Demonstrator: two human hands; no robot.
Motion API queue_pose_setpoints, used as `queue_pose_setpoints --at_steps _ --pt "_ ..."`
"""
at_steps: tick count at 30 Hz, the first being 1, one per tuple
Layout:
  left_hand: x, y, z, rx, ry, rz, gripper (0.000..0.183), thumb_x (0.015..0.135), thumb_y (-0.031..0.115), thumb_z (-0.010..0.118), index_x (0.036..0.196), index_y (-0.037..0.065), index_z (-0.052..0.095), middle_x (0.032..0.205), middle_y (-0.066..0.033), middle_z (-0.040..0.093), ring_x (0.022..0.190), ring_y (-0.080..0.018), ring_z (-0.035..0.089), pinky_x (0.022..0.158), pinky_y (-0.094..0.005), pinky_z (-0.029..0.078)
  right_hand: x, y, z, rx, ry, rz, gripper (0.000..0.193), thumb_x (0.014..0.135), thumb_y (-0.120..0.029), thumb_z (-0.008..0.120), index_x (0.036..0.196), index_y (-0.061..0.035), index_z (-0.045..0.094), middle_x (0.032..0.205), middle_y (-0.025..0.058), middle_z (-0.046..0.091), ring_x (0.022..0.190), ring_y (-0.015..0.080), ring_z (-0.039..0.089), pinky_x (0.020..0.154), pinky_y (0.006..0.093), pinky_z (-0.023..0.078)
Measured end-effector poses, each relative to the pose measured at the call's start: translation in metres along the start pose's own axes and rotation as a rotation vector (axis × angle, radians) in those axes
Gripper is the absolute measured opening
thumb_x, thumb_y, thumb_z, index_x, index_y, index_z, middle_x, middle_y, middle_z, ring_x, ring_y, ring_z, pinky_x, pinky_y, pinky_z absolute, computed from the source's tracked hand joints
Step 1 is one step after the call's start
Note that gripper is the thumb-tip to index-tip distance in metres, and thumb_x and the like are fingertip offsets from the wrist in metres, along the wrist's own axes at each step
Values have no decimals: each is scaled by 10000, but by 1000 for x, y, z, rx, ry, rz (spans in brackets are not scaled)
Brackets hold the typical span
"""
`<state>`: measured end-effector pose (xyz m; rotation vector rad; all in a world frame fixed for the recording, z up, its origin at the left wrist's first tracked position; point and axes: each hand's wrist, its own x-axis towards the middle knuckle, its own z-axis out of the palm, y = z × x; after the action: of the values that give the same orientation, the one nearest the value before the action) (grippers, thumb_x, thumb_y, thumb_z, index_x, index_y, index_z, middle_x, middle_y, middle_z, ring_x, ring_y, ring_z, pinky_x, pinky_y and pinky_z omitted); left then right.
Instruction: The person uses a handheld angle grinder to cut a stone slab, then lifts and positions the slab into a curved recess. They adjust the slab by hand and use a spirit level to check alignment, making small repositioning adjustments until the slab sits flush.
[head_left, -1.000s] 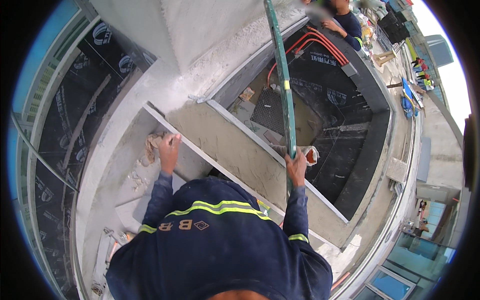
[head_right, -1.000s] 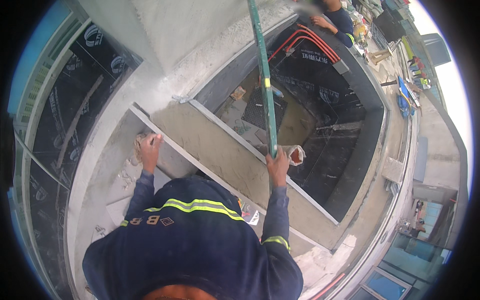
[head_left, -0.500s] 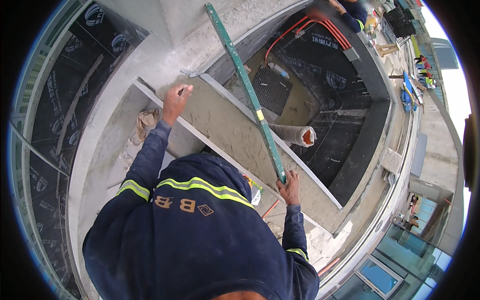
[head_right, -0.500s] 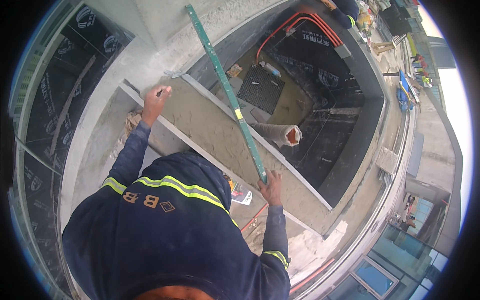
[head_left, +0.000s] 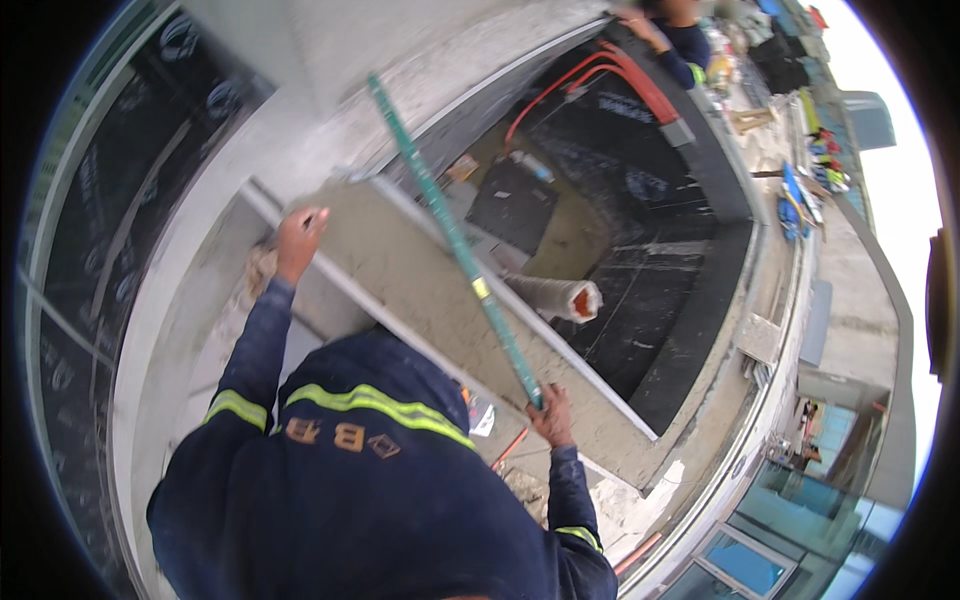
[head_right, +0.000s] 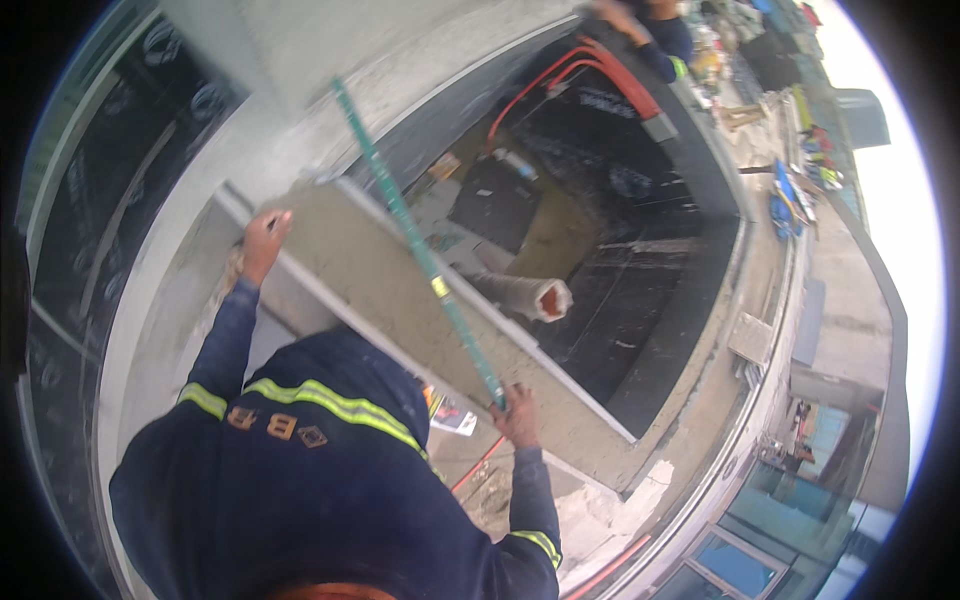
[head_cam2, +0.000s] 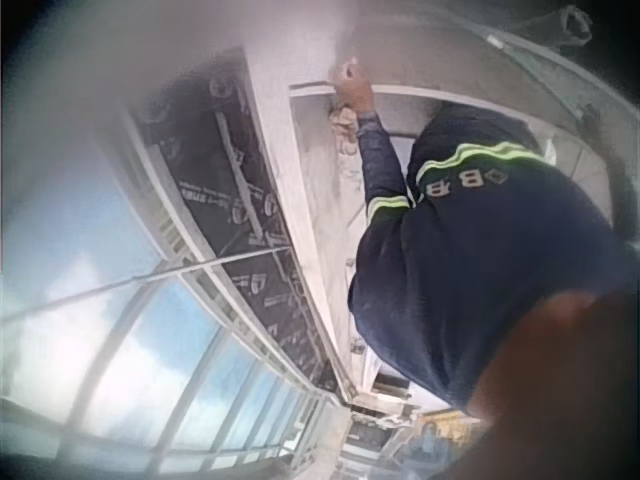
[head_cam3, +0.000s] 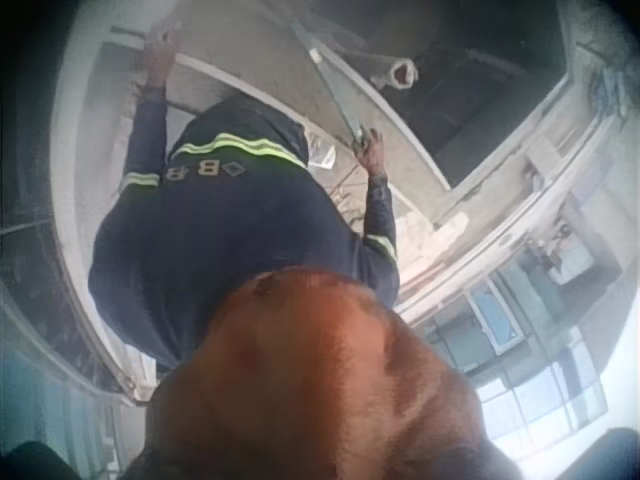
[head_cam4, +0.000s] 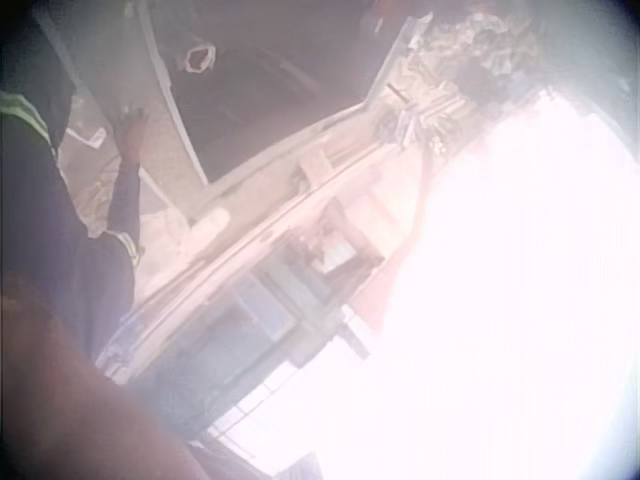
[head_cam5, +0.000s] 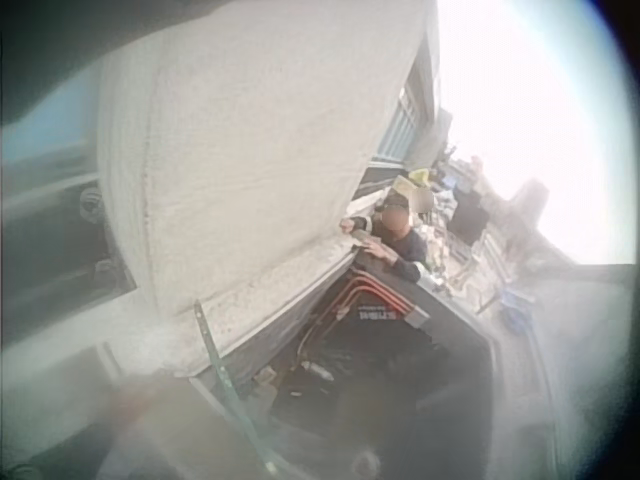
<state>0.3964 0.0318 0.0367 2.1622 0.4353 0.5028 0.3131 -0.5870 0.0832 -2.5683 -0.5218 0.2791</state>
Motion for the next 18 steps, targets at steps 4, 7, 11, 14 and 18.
queue_pose_setpoints --at_steps 4,7,11,14,18 --pt "10 17 13 -17 -60 -25 363 1001 321 657 858 -13 660 739 -178 640 671 -304 616 648 -409 472 9 1 -8 8 -102 72 493 710 -149 708 1190 -40 677 1006 188 657 994 378 586 870 474 452" --pt "14 20 21 27 -59 68 339 998 292 656 855 -16 662 746 -191 627 688 -307 623 661 -421 477 20 11 -13 -26 -59 24 468 710 -156 702 1169 -64 687 979 170 659 991 355 590 873 457 452" --pt "12 6 27 -49 -84 36 317 996 275 654 873 -16 673 765 -167 657 706 -308 636 671 -419 480 29 24 -19 -79 -45 118 463 713 -199 736 1162 -98 686 985 157 666 1032 359 597 896 482 457" --pt "6 9 23 -44 -84 -25 307 990 264 662 877 -20 684 770 -146 678 709 -287 654 670 -404 490 31 26 -17 -171 -201 241 523 738 -207 758 1237 -88 654 1127 141 703 1147 335 608 967 489 453" --pt "-4 5 13 -72 -38 -78 278 979 236 674 884 -24 698 792 -138 702 714 -246 683 672 -380 508 33 20 -7 -207 -164 244 513 750 -223 763 1236 -100 655 1142 140 701 1151 346 610 973 514 454"
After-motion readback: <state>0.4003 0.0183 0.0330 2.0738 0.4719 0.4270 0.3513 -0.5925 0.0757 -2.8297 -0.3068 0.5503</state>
